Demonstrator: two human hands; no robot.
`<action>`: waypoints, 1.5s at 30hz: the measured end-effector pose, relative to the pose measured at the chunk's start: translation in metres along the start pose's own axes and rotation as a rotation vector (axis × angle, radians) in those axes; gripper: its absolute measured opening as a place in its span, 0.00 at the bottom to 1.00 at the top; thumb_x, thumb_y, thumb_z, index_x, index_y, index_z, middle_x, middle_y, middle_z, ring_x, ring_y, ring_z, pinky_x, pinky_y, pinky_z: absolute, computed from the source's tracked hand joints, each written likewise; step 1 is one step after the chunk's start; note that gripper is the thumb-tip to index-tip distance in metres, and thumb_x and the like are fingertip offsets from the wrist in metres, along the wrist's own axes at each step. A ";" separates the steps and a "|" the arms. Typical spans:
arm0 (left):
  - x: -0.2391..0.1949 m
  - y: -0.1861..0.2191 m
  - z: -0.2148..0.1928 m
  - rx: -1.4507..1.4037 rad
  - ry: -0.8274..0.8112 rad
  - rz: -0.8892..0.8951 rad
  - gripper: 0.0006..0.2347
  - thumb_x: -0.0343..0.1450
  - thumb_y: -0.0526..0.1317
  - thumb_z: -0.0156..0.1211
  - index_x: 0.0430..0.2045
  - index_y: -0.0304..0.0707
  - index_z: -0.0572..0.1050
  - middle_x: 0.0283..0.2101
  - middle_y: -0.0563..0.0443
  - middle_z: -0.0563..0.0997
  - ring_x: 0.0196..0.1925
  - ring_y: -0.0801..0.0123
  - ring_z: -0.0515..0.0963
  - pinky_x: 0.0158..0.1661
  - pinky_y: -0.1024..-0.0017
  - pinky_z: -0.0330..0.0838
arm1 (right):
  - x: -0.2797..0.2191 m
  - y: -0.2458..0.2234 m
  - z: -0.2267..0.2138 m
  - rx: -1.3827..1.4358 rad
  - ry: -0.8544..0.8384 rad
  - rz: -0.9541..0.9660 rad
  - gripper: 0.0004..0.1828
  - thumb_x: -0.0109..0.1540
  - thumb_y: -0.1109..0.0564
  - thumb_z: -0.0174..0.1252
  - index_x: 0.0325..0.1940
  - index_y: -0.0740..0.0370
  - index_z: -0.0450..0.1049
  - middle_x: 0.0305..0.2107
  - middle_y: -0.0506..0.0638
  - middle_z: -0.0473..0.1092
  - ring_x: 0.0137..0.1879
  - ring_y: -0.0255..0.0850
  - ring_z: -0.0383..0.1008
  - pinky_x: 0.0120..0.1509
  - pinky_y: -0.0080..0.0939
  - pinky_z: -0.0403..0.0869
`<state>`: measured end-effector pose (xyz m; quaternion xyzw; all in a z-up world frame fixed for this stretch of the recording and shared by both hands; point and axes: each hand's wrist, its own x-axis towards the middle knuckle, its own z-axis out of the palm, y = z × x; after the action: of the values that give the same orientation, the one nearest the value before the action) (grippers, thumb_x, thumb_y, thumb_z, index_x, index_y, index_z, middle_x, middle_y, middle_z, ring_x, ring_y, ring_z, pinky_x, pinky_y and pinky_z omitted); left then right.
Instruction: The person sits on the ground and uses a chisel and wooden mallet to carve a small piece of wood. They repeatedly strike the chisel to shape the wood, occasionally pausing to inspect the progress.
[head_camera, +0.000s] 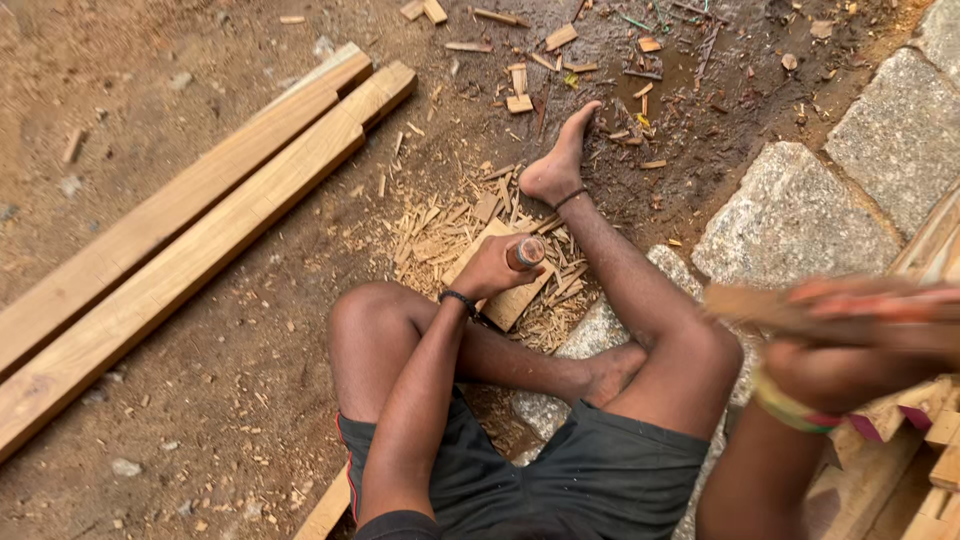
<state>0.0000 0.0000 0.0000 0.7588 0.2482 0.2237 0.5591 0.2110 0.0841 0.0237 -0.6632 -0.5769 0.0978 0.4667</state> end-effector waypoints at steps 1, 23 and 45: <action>-0.002 0.001 0.000 -0.012 -0.004 0.015 0.14 0.63 0.45 0.73 0.33 0.37 0.78 0.33 0.49 0.84 0.34 0.68 0.81 0.41 0.68 0.76 | 0.005 0.005 0.002 0.226 0.039 0.108 0.59 0.71 0.23 0.33 0.77 0.70 0.12 0.78 0.58 0.15 0.85 0.47 0.16 0.88 0.44 0.28; 0.041 -0.033 0.018 0.062 0.113 -0.024 0.16 0.66 0.45 0.73 0.41 0.36 0.79 0.39 0.42 0.86 0.39 0.60 0.84 0.44 0.63 0.77 | -0.444 -0.006 -0.230 -0.274 -0.108 0.938 0.26 0.49 0.54 0.74 0.43 0.74 0.74 0.31 0.66 0.77 0.36 0.55 0.80 0.43 0.53 0.77; -0.026 0.033 0.020 0.022 0.376 0.129 0.12 0.62 0.39 0.78 0.30 0.36 0.79 0.30 0.47 0.83 0.32 0.66 0.84 0.35 0.70 0.78 | -0.455 -0.057 -0.221 0.600 0.523 1.099 0.20 0.58 0.65 0.59 0.53 0.59 0.64 0.25 0.51 0.66 0.24 0.43 0.68 0.28 0.45 0.70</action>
<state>-0.0036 -0.0390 0.0249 0.7242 0.3016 0.3939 0.4790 0.1765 -0.4236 0.0000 -0.7037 0.0279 0.3133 0.6371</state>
